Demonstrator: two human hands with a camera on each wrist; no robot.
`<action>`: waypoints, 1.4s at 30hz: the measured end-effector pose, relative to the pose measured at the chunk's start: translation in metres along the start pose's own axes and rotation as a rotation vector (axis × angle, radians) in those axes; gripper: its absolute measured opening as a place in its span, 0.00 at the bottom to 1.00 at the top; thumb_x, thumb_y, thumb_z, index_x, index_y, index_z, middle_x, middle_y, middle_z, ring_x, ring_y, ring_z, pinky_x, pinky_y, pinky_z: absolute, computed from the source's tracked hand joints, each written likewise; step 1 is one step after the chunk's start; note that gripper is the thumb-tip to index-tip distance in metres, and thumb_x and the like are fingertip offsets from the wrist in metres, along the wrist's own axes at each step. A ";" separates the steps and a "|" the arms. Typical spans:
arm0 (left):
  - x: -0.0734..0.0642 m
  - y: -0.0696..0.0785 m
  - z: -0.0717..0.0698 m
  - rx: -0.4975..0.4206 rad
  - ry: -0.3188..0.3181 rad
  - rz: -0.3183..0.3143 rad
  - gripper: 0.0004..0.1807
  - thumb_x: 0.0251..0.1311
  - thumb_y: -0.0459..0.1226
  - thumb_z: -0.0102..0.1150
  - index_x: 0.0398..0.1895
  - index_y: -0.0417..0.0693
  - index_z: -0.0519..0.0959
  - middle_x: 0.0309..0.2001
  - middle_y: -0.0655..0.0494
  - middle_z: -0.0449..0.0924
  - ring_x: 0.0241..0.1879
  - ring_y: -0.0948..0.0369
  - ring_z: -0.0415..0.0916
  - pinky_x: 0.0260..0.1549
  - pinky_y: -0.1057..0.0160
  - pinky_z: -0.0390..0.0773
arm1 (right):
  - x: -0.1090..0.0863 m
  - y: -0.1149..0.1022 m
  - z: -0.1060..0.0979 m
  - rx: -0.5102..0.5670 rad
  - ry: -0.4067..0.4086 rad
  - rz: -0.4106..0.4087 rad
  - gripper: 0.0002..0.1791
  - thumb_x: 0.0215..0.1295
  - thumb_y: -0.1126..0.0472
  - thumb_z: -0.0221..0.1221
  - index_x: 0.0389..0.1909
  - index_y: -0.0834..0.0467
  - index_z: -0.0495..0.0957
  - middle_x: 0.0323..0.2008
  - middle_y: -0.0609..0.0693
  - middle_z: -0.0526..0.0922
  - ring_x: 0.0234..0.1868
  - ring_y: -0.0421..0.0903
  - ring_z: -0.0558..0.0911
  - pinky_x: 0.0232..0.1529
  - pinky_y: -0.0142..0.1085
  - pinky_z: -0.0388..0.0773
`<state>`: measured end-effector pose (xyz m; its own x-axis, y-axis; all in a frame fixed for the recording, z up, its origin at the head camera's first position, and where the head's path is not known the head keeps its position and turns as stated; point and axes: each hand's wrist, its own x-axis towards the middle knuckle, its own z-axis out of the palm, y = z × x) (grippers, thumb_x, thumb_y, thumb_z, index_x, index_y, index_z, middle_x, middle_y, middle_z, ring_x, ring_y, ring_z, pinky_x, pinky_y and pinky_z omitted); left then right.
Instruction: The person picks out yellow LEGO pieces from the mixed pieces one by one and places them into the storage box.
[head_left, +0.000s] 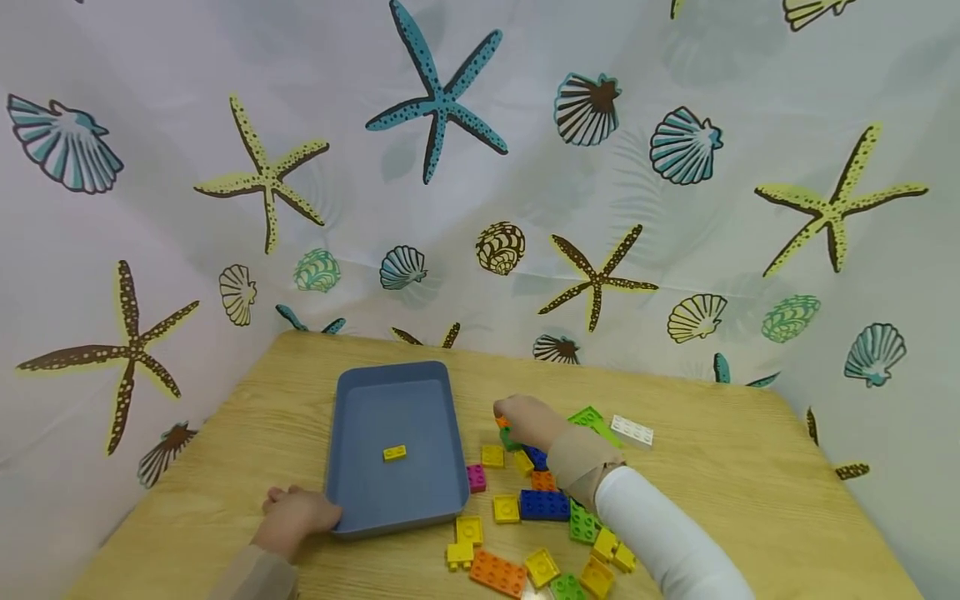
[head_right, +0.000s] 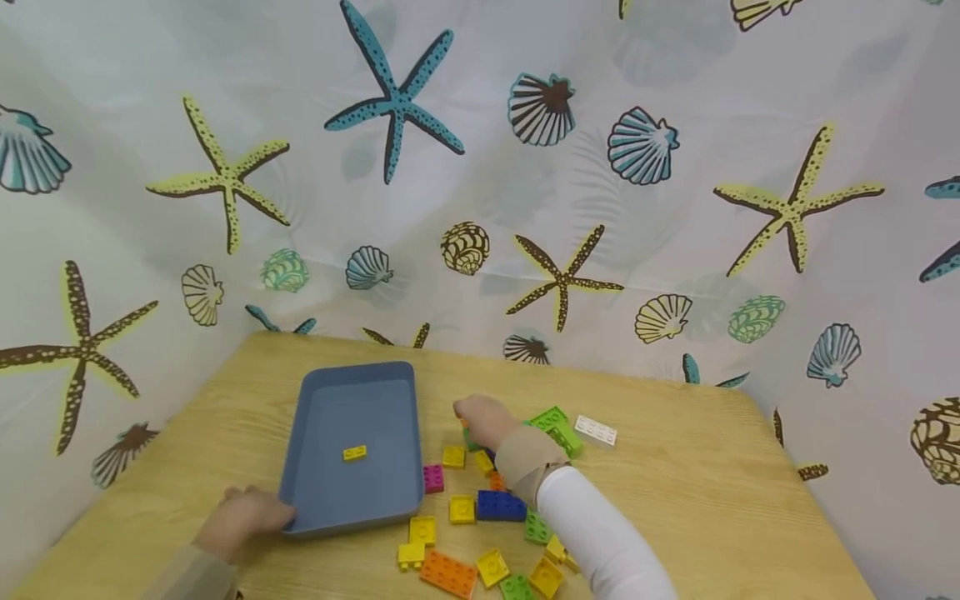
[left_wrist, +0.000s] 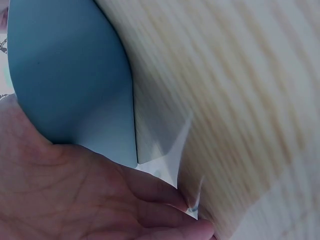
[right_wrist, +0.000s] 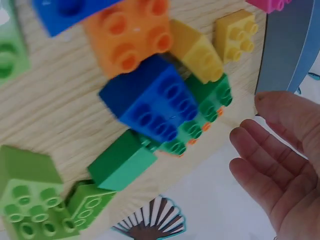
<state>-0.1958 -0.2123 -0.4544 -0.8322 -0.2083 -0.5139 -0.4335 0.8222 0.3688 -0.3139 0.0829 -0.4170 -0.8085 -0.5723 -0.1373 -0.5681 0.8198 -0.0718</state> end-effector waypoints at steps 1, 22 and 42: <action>-0.001 -0.001 -0.001 -0.008 -0.002 -0.003 0.41 0.53 0.40 0.45 0.53 0.08 0.44 0.52 0.09 0.35 0.54 0.25 0.37 0.53 0.36 0.49 | -0.001 0.002 0.000 -0.001 0.003 0.003 0.18 0.50 0.69 0.63 0.44 0.62 0.76 0.41 0.55 0.79 0.41 0.49 0.78 0.40 0.37 0.74; -0.003 -0.011 -0.007 0.074 -0.031 0.054 0.39 0.54 0.41 0.43 0.50 0.06 0.49 0.51 0.08 0.36 0.53 0.22 0.36 0.54 0.36 0.40 | -0.023 0.028 0.008 0.035 -0.072 -0.074 0.16 0.49 0.68 0.64 0.42 0.59 0.78 0.39 0.50 0.79 0.40 0.45 0.77 0.40 0.37 0.74; -0.003 0.000 -0.001 0.041 -0.047 0.051 0.41 0.53 0.40 0.43 0.51 0.05 0.42 0.51 0.07 0.31 0.54 0.22 0.33 0.55 0.36 0.38 | -0.022 0.004 0.023 -0.225 -0.117 -0.106 0.11 0.49 0.58 0.65 0.36 0.53 0.81 0.32 0.43 0.77 0.33 0.41 0.76 0.36 0.33 0.74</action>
<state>-0.1933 -0.2124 -0.4521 -0.8352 -0.1407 -0.5316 -0.3754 0.8522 0.3644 -0.2952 0.0995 -0.4366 -0.7271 -0.6374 -0.2548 -0.6787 0.7233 0.1273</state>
